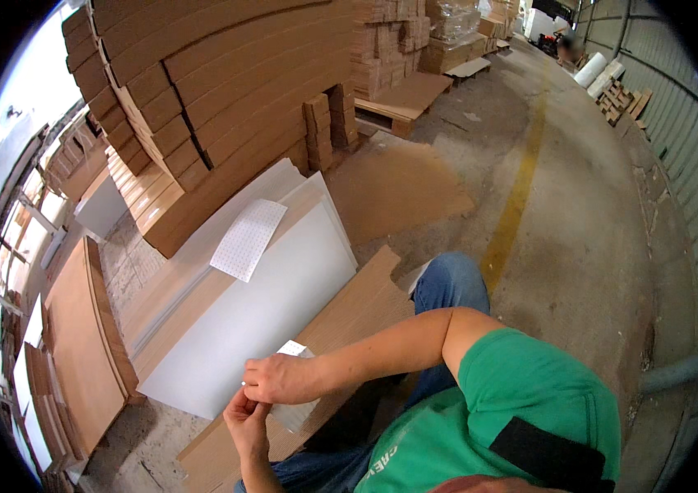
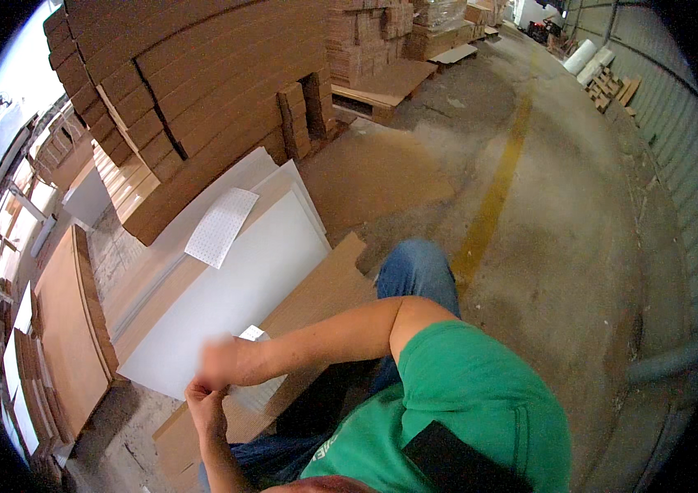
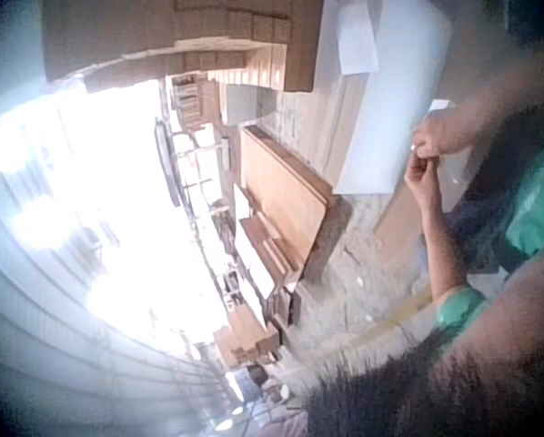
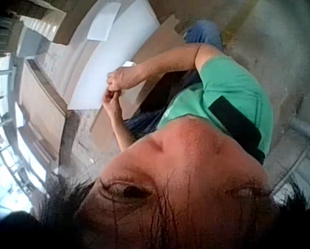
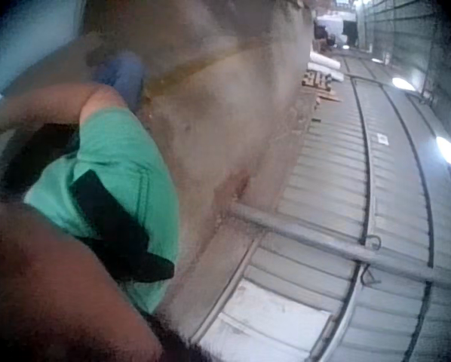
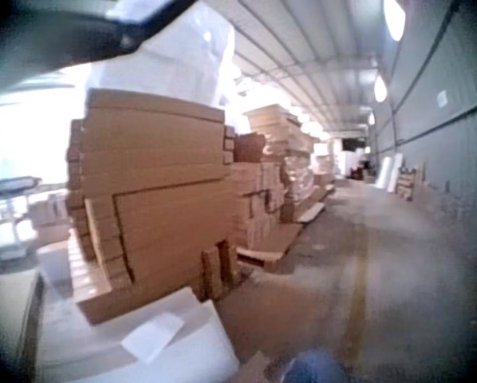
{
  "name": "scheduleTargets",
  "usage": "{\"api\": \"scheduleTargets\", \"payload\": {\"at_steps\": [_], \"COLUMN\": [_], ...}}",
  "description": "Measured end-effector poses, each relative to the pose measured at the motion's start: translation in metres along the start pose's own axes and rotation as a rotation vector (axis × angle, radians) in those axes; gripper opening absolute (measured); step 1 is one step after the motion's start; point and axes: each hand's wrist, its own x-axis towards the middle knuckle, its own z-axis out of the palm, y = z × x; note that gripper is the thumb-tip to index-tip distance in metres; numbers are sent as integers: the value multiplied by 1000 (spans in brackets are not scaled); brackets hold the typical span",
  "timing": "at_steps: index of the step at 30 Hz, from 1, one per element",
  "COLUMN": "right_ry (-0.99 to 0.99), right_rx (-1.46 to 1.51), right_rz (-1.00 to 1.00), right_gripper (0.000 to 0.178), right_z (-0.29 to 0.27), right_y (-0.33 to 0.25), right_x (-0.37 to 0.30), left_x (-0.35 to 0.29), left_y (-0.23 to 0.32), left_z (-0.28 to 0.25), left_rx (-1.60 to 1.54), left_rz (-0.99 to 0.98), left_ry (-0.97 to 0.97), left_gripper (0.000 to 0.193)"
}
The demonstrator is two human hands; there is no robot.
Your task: The person sits on the floor in a warehouse and repeatedly peels individual labels from a roll to apply them to the edges of stacked white foam boards. The person handles the foam boards and the label roll by hand, placing the labels one by one onto the stack.
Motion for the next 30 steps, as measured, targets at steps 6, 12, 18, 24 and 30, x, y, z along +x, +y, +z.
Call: {"api": "scheduleTargets", "payload": {"at_steps": [6,12,18,24,30], "right_ry": [-17,-29,27,-33,110], "right_rx": [25,3,-215,210,1091], "right_rz": [1,1,-99,-60,737], "right_gripper": [10,12,12,10,26], "right_z": [10,15,11,14,-29], "right_y": [10,6,4,26,179], "right_x": [6,10,7,9,-25], "left_x": [2,8,12,10,15], "left_y": [3,-8,-2,1,7], "left_z": [0,-12,0,-7,-8], "left_rx": [-33,-160,-410,-370,-97], "left_rz": [-54,-148,-214,-196,-300], "left_ry": [27,-6,37,46,128], "left_gripper": [21,22,26,37,47]}}
